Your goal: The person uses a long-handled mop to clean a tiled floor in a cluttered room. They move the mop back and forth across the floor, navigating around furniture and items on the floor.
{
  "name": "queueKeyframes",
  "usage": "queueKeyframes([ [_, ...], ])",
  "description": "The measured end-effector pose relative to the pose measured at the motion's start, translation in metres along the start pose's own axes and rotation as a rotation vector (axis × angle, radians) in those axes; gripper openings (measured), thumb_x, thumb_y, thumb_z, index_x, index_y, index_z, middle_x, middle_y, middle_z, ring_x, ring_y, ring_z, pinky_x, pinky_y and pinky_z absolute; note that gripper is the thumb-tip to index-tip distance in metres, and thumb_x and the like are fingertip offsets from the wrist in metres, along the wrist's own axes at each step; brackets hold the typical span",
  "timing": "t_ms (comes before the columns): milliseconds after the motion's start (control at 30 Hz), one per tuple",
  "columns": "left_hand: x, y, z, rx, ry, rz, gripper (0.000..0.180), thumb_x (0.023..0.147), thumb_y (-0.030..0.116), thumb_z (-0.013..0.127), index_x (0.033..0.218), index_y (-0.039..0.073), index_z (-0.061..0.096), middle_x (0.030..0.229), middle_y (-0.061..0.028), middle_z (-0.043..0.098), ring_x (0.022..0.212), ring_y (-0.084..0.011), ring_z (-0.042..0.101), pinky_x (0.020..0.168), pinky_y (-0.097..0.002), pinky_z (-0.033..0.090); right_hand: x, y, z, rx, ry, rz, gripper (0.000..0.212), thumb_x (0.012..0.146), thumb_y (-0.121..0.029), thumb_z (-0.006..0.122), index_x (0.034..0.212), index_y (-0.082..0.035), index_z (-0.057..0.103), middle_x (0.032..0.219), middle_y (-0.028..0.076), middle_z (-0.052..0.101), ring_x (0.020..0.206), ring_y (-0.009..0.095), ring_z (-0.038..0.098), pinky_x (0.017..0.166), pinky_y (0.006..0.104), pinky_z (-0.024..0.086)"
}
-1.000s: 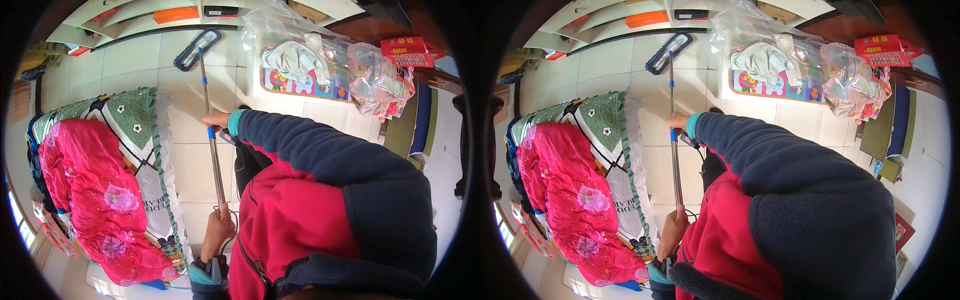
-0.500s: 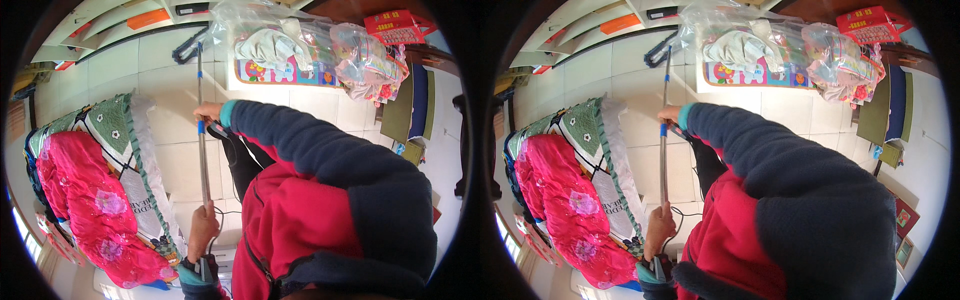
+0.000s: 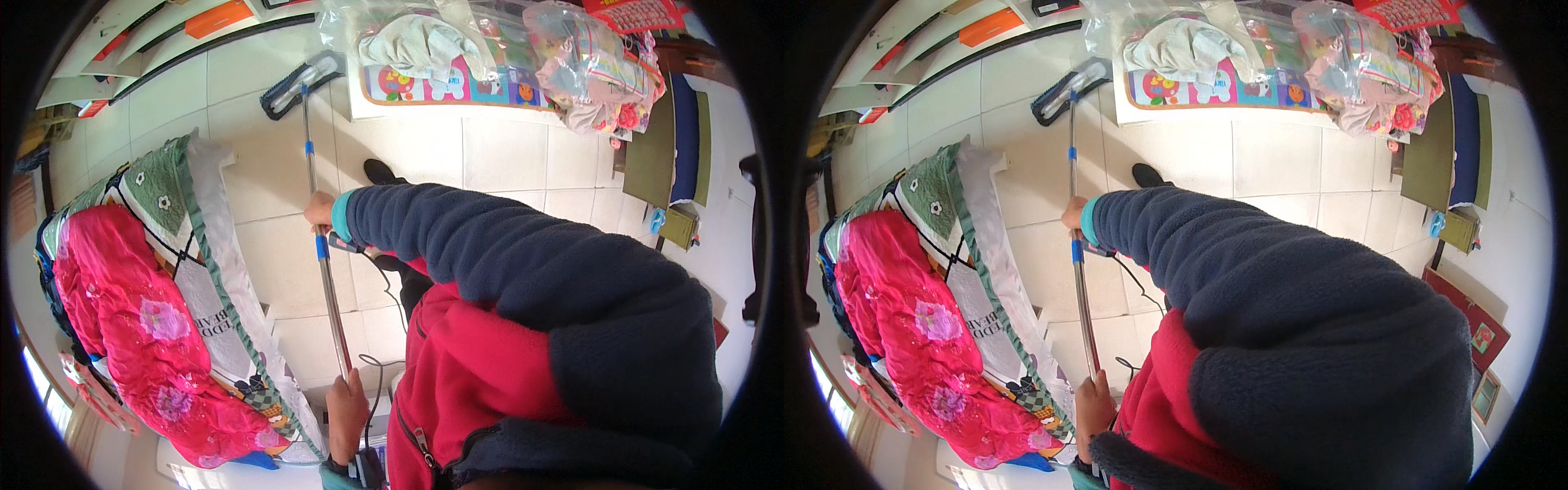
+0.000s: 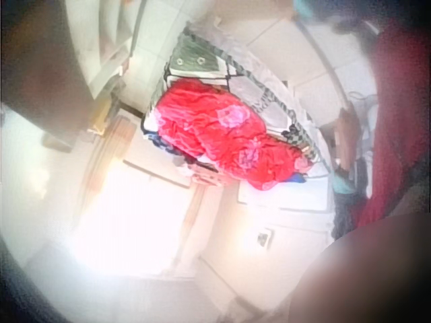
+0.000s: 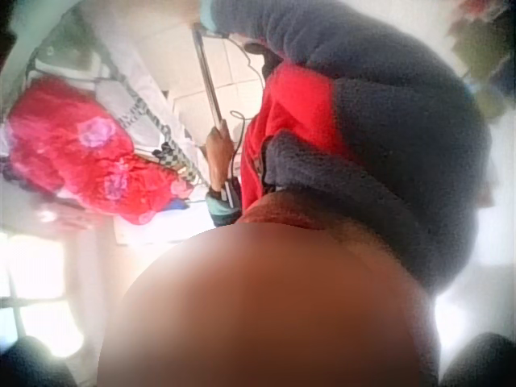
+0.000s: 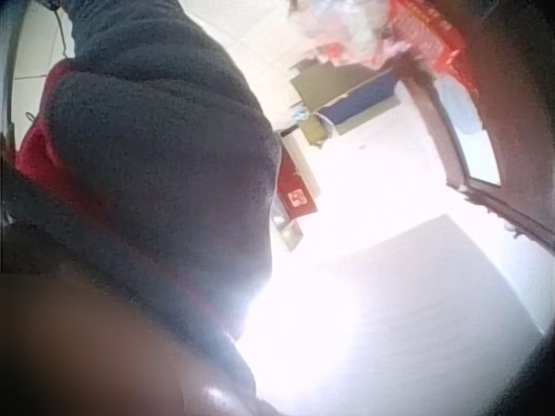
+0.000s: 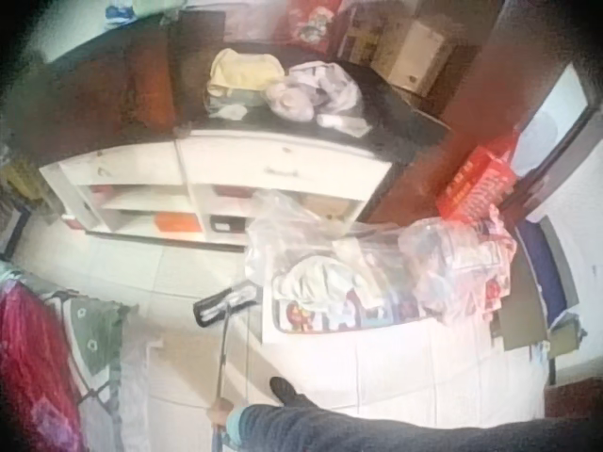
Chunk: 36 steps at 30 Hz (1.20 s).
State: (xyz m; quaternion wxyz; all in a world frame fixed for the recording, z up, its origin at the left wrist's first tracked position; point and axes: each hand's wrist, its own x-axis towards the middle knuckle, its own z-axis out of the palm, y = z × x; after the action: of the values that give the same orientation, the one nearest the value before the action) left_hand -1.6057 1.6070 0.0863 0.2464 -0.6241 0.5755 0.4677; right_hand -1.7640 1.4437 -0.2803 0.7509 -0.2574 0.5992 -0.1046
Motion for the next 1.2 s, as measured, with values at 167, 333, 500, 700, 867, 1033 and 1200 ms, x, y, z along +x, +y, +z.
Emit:
queueKeyframes([
  [167,-0.067,-0.059,0.045,-0.058,-0.019,-0.258,0.047,0.095,0.037,0.049,0.081,-0.007,0.056,0.071,-0.0309,0.059,0.074,-0.0510,0.058,0.061,-0.0529,0.043,-0.054,0.051,0.086,0.225,-0.012,0.127,0.025,0.082,-0.003,0.048,0.065,0.007,0.062,0.061,0.021,0.064,0.049,0.027,0.065,0.040,0.0377,0.051],
  [333,-0.160,-0.144,0.092,0.045,-0.014,-0.333,0.047,0.093,0.038,0.053,0.079,-0.006,0.056,0.068,-0.0297,0.058,0.069,-0.0489,0.059,0.057,-0.0516,0.043,-0.103,0.119,0.195,0.316,-0.189,0.222,0.015,0.081,-0.001,0.053,0.073,0.009,0.060,0.068,0.021,0.066,0.057,0.029,0.068,0.045,0.0413,0.056],
  [500,-0.255,-0.214,0.127,0.010,0.015,-0.339,0.041,0.094,0.030,0.054,0.071,-0.003,0.053,0.053,-0.0125,0.041,0.048,-0.0168,0.038,0.044,-0.0385,0.032,-0.158,0.160,0.290,0.308,-0.340,0.390,0.022,0.085,-0.008,0.048,0.081,0.009,0.061,0.074,0.022,0.068,0.060,0.028,0.069,0.049,0.0393,0.059],
  [700,-0.247,-0.211,0.129,-0.252,0.122,-0.412,0.034,0.092,0.028,0.059,0.076,-0.001,0.054,0.053,-0.0092,0.047,0.047,-0.0151,0.044,0.042,-0.0334,0.034,-0.144,0.149,0.280,0.429,-0.350,0.272,0.018,0.084,-0.009,0.049,0.085,0.003,0.063,0.077,0.018,0.068,0.067,0.028,0.070,0.056,0.0410,0.059],
  [867,-0.125,-0.145,0.092,-0.044,0.201,-0.172,0.039,0.088,0.034,0.061,0.075,-0.002,0.056,0.068,-0.0278,0.057,0.069,-0.0478,0.058,0.057,-0.0512,0.044,-0.072,0.105,0.179,0.581,0.005,0.071,0.014,0.081,-0.010,0.050,0.075,0.002,0.057,0.068,0.014,0.062,0.058,0.027,0.065,0.048,0.0398,0.053],
  [1033,-0.005,-0.079,0.035,-0.093,0.294,-0.015,0.037,0.087,0.029,0.064,0.073,-0.002,0.050,0.057,-0.0202,0.055,0.052,-0.0375,0.056,0.049,-0.0417,0.043,-0.033,0.024,0.075,0.702,0.139,0.052,0.022,0.089,-0.017,0.048,0.083,0.003,0.053,0.072,0.013,0.058,0.060,0.025,0.063,0.052,0.0408,0.055],
  [1200,0.051,0.001,-0.001,-1.066,0.049,-0.216,0.021,0.094,0.015,0.056,0.107,-0.001,0.059,0.065,0.0031,0.050,0.052,-0.0043,0.043,0.045,-0.0213,0.033,0.002,-0.065,0.002,0.394,0.140,0.098,0.020,0.090,-0.017,0.048,0.085,0.000,0.055,0.073,0.011,0.061,0.062,0.023,0.065,0.056,0.0376,0.057],
])
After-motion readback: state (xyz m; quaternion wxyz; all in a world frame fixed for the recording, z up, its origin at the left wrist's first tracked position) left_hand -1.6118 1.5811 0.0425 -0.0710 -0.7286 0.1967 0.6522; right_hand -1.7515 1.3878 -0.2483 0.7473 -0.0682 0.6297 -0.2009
